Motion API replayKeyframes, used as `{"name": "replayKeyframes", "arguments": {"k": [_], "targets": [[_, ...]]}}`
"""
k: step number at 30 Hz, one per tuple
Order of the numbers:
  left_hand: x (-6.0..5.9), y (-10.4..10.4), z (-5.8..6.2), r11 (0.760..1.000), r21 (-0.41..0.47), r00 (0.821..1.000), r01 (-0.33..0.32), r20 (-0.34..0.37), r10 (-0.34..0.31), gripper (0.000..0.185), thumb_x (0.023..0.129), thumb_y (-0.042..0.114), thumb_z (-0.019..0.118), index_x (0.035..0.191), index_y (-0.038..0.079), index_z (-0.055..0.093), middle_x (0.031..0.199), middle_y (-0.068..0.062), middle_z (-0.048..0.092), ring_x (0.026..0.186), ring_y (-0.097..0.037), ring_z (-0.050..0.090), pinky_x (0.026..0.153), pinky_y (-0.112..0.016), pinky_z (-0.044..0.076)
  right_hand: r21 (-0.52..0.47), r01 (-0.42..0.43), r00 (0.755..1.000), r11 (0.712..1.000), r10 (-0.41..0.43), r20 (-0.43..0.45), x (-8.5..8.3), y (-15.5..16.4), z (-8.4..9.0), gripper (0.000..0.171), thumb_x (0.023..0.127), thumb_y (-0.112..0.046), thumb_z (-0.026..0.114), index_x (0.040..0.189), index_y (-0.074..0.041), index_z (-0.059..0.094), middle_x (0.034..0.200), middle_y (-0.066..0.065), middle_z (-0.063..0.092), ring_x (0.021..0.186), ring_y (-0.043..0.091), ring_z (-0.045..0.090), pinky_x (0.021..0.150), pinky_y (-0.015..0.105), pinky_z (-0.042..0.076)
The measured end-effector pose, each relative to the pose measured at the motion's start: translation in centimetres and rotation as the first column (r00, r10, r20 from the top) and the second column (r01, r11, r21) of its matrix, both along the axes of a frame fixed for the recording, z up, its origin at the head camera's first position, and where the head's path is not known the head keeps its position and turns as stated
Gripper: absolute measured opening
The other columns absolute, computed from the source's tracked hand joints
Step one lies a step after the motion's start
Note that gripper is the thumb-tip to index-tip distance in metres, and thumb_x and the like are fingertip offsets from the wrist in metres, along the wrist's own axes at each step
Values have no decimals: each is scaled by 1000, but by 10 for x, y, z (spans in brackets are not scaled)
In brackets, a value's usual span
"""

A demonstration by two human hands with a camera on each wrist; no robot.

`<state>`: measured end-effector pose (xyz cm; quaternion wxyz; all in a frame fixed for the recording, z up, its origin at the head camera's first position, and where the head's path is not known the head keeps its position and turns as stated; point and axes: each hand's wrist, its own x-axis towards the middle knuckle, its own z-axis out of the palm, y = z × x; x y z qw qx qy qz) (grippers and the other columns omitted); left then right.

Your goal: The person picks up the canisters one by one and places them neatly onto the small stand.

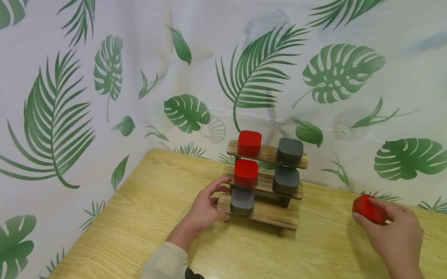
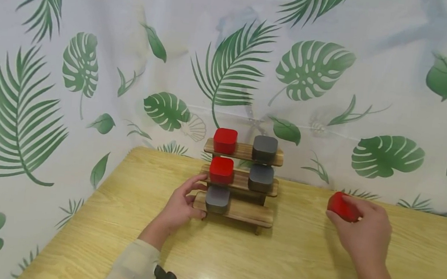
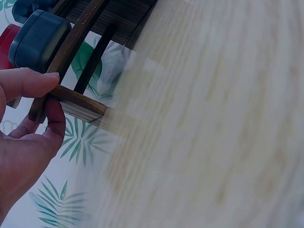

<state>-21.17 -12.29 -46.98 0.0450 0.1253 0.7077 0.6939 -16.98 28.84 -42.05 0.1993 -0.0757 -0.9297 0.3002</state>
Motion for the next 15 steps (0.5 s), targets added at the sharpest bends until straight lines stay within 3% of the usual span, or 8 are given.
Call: {"name": "replayKeyframes", "arguments": {"k": [10,15], "targets": [[2,1,5,1000,-6,1000,6,15,-5,98,68,-28,67,150,22,46,135,-16,50,93,-38,56,65,-35,51,-12,-43,999,999,43,-22,8,-14,4,52,81,-26,85,124,-1,69,125,27,56,104,47,54,68,37,44],[11,2,21,1000,-5,1000,12,16,-12,94,69,-29,65,149,14,46,133,-20,49,95,-40,56,66,-35,51,-13,-77,997,997,77,-23,11,-23,-1,51,81,-27,85,122,0,70,120,27,56,101,46,53,64,32,47]]}}
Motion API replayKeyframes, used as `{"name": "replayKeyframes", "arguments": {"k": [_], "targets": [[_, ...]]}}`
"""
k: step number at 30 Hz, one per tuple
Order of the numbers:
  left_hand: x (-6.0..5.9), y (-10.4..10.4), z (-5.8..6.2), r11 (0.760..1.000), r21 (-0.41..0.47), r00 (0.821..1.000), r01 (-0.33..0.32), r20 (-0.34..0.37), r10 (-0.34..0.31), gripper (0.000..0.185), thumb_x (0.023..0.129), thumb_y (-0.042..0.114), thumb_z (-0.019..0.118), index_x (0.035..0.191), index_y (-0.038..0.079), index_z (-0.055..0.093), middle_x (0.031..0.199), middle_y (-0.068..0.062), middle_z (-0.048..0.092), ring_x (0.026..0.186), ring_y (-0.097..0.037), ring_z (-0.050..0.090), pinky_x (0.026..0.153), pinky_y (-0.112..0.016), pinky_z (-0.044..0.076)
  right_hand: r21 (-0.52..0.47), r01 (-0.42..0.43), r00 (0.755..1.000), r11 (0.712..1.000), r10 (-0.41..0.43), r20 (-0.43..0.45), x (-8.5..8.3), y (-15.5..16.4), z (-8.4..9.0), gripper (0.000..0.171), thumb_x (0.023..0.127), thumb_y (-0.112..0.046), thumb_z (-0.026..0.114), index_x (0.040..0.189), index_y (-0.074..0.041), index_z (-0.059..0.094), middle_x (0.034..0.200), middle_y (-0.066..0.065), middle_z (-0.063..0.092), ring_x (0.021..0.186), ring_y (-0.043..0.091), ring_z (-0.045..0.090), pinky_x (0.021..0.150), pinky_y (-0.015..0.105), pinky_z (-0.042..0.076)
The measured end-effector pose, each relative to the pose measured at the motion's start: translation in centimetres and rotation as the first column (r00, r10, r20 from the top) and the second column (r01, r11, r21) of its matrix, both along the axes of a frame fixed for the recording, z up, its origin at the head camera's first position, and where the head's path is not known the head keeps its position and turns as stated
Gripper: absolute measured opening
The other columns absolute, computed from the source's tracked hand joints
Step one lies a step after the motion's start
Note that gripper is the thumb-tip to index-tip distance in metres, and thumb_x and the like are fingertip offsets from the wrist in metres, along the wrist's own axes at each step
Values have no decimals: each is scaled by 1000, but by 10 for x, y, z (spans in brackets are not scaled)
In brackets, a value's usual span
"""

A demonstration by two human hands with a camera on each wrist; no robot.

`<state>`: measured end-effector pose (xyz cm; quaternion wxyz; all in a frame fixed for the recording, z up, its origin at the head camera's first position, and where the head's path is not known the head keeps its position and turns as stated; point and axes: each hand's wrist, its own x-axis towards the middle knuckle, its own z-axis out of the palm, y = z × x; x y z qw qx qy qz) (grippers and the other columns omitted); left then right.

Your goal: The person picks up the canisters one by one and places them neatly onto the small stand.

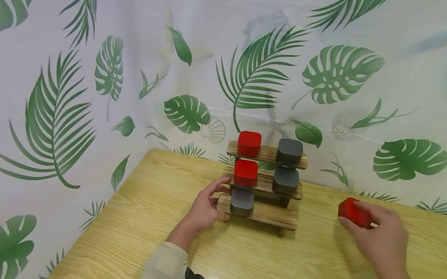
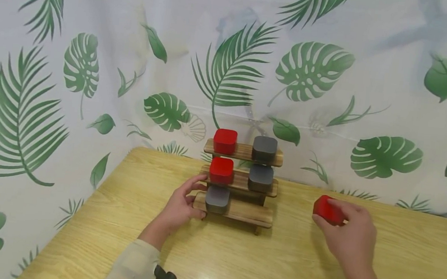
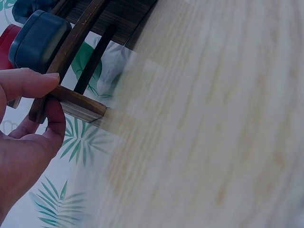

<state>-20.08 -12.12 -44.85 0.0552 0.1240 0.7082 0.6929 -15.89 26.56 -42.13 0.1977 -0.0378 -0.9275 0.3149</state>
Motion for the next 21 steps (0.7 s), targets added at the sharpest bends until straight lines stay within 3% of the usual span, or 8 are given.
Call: {"name": "replayKeyframes", "arguments": {"k": [3,9,13,21], "targets": [[6,0,9,1000,2,1000,0,-6,0,91,70,-29,64,148,13,47,132,-20,50,94,-38,56,67,-35,51,4,-15,1000,1000,15,1,1,-5,-3,52,80,-28,86,122,0,70,120,27,57,100,45,53,64,34,48],[6,1,9,1000,16,1000,0,1,0,92,69,-30,64,148,14,47,131,-19,50,93,-37,56,69,-35,53,-11,-29,1000,1000,30,5,5,-15,-6,52,79,-28,87,121,0,70,121,28,55,98,45,55,64,44,57],[5,1,8,1000,24,1000,0,2,0,93,68,-30,65,148,14,47,131,-19,50,94,-38,56,69,-35,53,-22,-34,999,999,35,24,9,-23,-4,53,80,-29,86,122,-1,69,123,28,54,96,46,56,68,54,56],[5,1,9,999,34,1000,4,8,-4,94,68,-31,64,149,14,46,132,-20,49,96,-39,56,71,-35,54,-11,-71,997,997,71,-15,12,-35,-7,51,76,-25,89,118,-3,72,118,26,56,98,45,56,68,51,57]]}}
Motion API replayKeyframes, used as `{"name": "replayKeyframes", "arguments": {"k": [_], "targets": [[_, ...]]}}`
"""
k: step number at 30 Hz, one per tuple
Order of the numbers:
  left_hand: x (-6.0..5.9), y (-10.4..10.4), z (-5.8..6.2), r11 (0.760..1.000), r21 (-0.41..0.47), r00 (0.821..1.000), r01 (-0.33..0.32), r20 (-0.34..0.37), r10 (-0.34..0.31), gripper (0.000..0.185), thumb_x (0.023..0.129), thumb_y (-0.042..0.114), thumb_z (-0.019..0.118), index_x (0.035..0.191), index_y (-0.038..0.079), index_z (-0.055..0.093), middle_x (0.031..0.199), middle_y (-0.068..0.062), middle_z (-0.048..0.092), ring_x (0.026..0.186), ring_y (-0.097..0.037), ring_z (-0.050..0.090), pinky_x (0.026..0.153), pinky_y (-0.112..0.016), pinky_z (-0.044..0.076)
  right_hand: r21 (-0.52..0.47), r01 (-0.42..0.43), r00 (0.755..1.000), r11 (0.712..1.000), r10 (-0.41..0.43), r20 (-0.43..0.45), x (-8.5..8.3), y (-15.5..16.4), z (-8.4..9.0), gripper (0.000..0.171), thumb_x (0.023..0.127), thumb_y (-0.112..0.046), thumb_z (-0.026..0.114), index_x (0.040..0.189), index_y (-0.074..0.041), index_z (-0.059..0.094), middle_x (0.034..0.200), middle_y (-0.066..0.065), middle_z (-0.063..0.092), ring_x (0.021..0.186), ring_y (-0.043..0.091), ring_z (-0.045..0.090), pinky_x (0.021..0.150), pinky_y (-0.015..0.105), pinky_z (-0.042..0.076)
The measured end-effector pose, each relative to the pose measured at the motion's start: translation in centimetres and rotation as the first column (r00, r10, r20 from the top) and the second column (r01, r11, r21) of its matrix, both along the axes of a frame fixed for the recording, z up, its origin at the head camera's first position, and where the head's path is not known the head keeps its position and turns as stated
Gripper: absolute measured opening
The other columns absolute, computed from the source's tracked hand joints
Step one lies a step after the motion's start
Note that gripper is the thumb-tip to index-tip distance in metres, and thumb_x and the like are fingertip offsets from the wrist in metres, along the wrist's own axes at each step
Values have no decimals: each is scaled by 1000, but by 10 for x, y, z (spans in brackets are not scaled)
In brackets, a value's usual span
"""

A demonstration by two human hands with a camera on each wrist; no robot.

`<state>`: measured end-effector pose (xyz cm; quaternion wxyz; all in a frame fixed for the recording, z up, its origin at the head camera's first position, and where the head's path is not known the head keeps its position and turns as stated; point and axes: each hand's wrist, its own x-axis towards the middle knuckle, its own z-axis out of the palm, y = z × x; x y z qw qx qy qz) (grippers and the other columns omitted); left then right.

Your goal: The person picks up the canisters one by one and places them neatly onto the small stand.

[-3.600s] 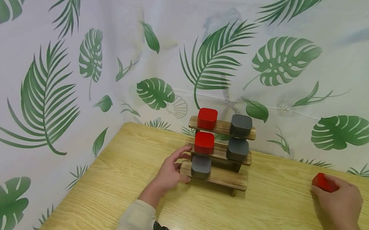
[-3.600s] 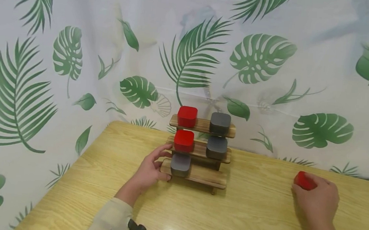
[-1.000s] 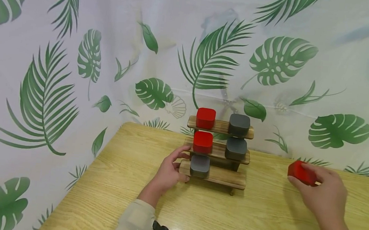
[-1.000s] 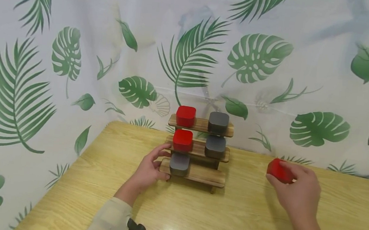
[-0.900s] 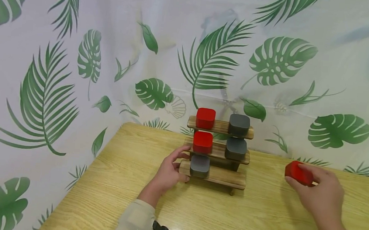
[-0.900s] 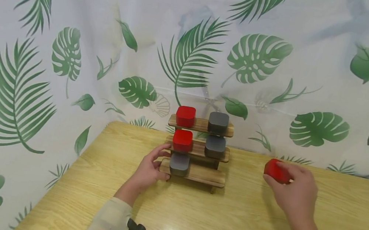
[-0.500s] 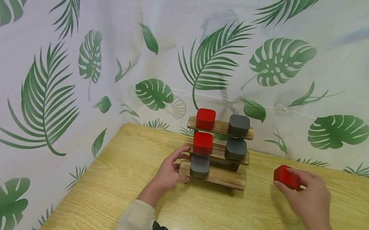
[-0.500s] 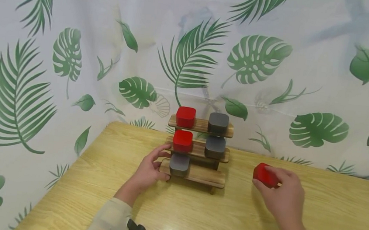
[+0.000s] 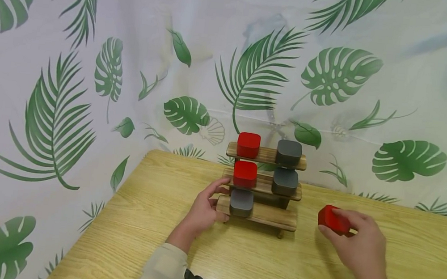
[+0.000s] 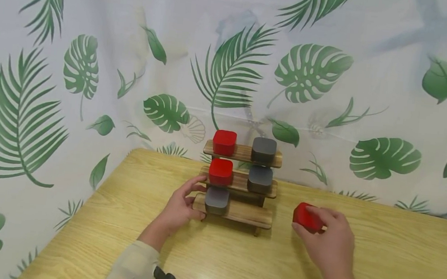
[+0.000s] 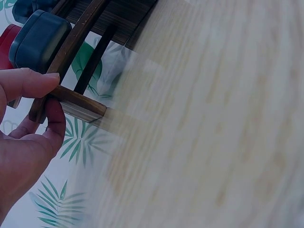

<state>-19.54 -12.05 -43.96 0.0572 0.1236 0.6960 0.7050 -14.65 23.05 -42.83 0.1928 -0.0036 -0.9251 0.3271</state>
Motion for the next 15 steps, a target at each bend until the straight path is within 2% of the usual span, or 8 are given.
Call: {"name": "replayKeyframes", "arguments": {"k": [15], "targets": [[0,-1,-2,1000,-4,1000,4,-9,-4,95,68,-31,64,149,14,46,131,-18,50,94,-37,57,70,-35,53,-43,-40,999,998,39,-12,5,-26,-2,48,74,-25,91,115,-6,75,119,20,58,102,40,56,69,47,57]]}}
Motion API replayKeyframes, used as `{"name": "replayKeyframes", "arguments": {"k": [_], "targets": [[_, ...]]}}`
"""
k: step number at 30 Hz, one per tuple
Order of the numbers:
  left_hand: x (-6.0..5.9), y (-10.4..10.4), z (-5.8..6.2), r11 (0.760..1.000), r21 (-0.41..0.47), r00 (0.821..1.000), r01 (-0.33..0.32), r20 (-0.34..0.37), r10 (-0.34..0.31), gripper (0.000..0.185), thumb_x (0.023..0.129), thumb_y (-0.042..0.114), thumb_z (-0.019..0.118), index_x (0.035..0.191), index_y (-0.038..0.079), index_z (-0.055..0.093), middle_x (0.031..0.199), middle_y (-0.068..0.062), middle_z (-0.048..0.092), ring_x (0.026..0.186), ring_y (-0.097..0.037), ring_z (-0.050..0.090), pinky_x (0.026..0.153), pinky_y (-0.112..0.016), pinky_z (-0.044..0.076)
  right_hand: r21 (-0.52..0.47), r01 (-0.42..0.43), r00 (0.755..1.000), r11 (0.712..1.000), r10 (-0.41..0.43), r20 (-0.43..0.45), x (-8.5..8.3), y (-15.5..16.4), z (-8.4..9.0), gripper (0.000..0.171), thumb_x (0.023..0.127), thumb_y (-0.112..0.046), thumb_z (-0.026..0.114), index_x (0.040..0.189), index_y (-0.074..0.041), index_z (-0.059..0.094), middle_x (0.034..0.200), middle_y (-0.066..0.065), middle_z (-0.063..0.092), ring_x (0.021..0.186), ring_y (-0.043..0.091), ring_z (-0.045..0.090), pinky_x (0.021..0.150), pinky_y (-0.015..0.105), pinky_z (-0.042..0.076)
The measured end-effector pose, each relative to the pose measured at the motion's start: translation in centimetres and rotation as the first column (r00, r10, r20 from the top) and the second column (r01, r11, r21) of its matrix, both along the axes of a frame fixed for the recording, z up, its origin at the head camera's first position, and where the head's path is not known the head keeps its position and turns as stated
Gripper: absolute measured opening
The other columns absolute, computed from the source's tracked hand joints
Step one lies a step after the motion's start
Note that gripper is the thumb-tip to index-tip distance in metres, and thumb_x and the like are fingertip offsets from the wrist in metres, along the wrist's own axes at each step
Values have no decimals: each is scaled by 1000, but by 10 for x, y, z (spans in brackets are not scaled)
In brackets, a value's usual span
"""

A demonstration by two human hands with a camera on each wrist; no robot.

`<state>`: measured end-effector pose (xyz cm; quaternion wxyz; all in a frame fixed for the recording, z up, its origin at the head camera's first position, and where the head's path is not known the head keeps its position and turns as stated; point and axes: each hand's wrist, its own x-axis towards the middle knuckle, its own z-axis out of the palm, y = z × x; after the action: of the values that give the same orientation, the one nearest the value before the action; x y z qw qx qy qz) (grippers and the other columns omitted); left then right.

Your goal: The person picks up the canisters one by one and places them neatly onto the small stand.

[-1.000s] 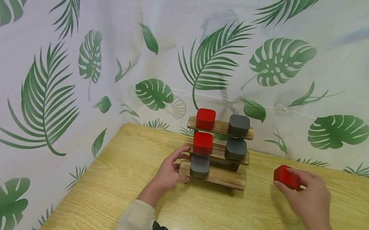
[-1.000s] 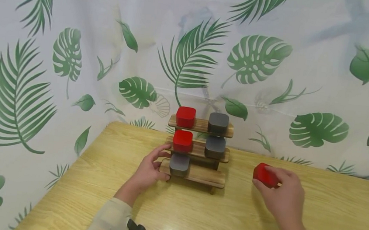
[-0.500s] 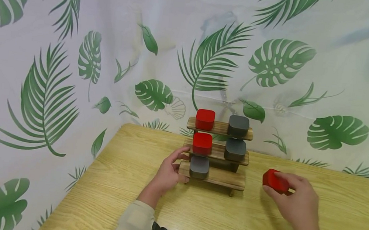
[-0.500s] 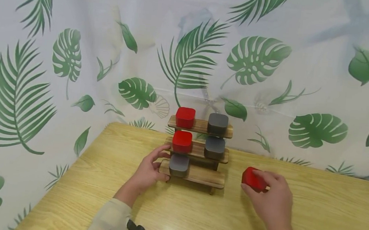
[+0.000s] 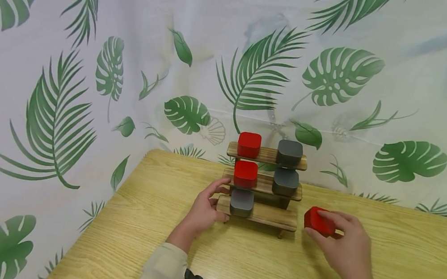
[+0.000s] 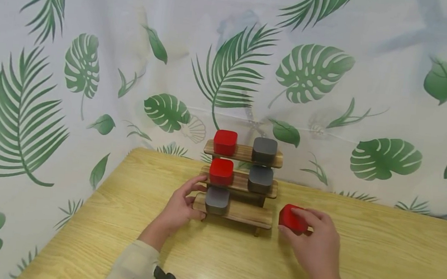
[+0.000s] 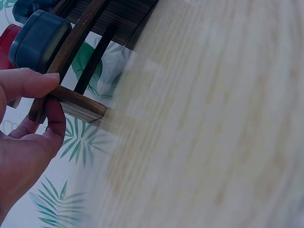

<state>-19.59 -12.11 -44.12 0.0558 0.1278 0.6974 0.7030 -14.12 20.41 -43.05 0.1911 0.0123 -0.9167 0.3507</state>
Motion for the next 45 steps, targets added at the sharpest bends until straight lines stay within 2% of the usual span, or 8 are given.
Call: {"name": "replayKeyframes", "arguments": {"k": [8,24,40,45], "targets": [[0,0,-1,1000,14,1000,4,-8,-4,95,67,-32,63,149,13,46,131,-19,50,95,-38,57,70,-35,53,-38,-21,1000,999,21,-4,3,-12,0,50,73,-29,92,115,-7,75,119,17,59,103,38,57,70,46,57],[-1,-1,-1,1000,-19,1000,3,-14,-4,93,69,-29,65,149,15,46,133,-20,50,94,-37,57,66,-33,51,-72,-64,998,995,63,-21,-1,-36,-1,47,73,-22,92,115,-7,76,118,15,60,103,34,58,71,47,57],[0,-1,0,1000,-8,1000,3,-12,-3,94,68,-31,64,149,13,46,134,-24,49,96,-42,57,70,-34,52,-77,-92,996,993,91,-15,-8,-56,-1,42,73,-17,92,111,-8,77,117,16,60,103,35,57,73,49,57],[-1,-1,0,1000,-12,1000,-1,-18,1,94,68,-30,65,149,13,47,133,-23,49,93,-38,58,68,-34,52,-70,-104,995,992,104,-11,-10,-61,0,42,73,-17,91,111,-6,77,117,16,60,100,35,59,73,49,57]]}}
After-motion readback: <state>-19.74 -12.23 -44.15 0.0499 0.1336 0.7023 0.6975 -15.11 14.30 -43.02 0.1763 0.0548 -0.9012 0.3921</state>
